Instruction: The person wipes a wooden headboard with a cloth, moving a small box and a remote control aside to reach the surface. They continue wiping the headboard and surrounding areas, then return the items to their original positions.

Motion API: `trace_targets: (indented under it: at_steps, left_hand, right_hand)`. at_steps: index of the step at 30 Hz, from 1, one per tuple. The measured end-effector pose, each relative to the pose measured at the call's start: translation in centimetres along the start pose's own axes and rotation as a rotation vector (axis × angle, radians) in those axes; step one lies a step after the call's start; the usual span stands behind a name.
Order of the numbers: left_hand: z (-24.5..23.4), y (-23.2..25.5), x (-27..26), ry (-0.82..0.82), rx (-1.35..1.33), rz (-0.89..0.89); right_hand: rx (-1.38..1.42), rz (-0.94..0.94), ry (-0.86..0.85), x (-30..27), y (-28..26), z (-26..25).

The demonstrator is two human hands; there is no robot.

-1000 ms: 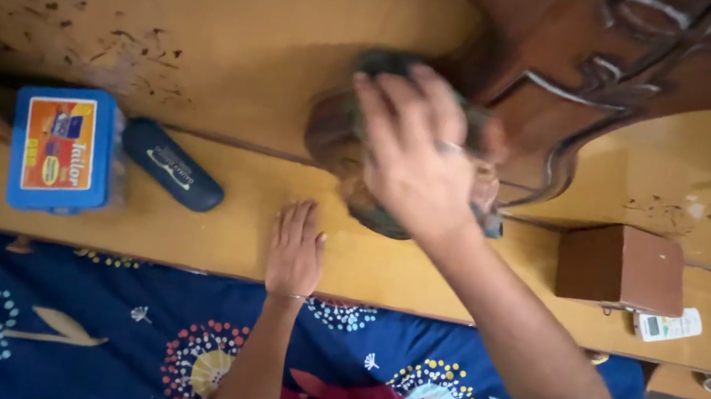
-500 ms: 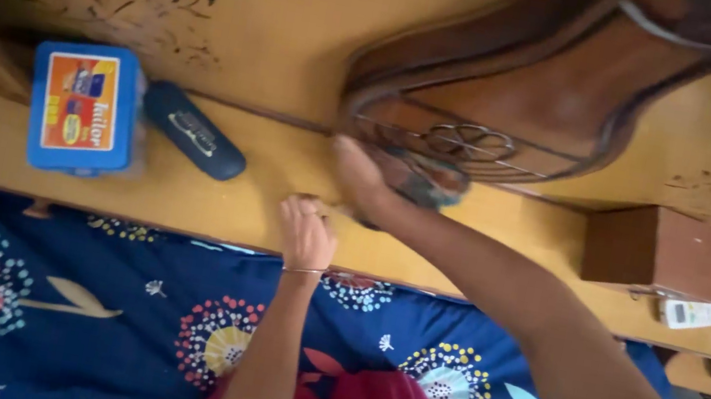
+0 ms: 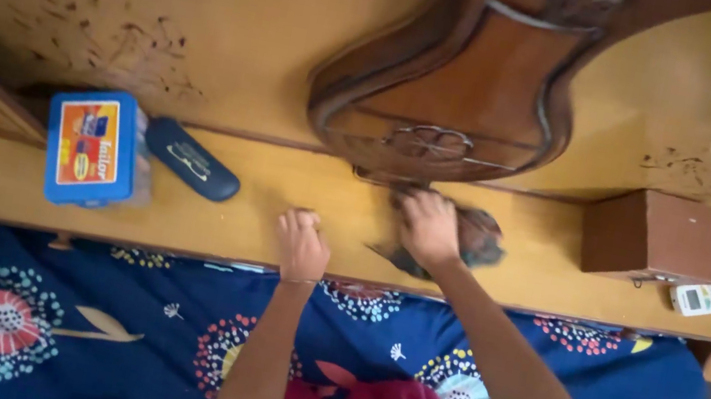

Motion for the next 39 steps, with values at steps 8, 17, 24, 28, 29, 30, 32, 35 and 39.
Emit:
trace_targets:
  at_steps: [8,17,24,28,29,30,32,35,39]
  left_hand:
    - [-8.7,14.7,6.9,0.102,-0.178,0.415]
    - [-15.8,25.0,11.7,0.120,0.017,0.515]
    - [-17.2,26.4,12.5,0.004,0.134,0.616]
    - [-18.5,28.3,13.3,-0.003,0.054,0.671]
    - [-18.5,28.5,13.8,-0.013,0.041,0.669]
    - [-18.6,28.7,14.3,-0.020,0.028,0.663]
    - [-17.5,28.2,15.1,-0.045,0.033,0.637]
    - [-17.1,28.1,15.2,-0.078,0.014,0.597]
    - [-17.1,28.1,14.3,0.001,-0.003,0.634]
  right_hand:
    - [0.663,0.423,0.498,-1.7,4.2,-12.5]
    - [0.435,0.065,1.192,8.9,-5.8,-27.8]
    - [0.259,0.102,1.026,5.9,-2.5,-24.6]
    - [0.327,0.142,0.962,4.4,-2.5,-26.5]
    - [0.428,0.120,0.919,4.6,-2.2,-26.6]
    - [0.528,0.094,0.871,4.9,-2.0,-26.8]
    - [0.627,0.076,0.821,6.4,-3.8,-29.5]
    - [0.764,0.061,0.809,8.6,-5.9,-31.4]
    - [0.601,-0.021,0.957,8.4,-5.4,-30.2]
Point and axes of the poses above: each hand's wrist, its own x-axis towards the middle knuckle, its own z-axis out of the palm, y = z × x, the point moved 7 cm from there along x, towards the middle knuckle, and after that the axes turned 9 degrees about x, right-handed, at the moved point
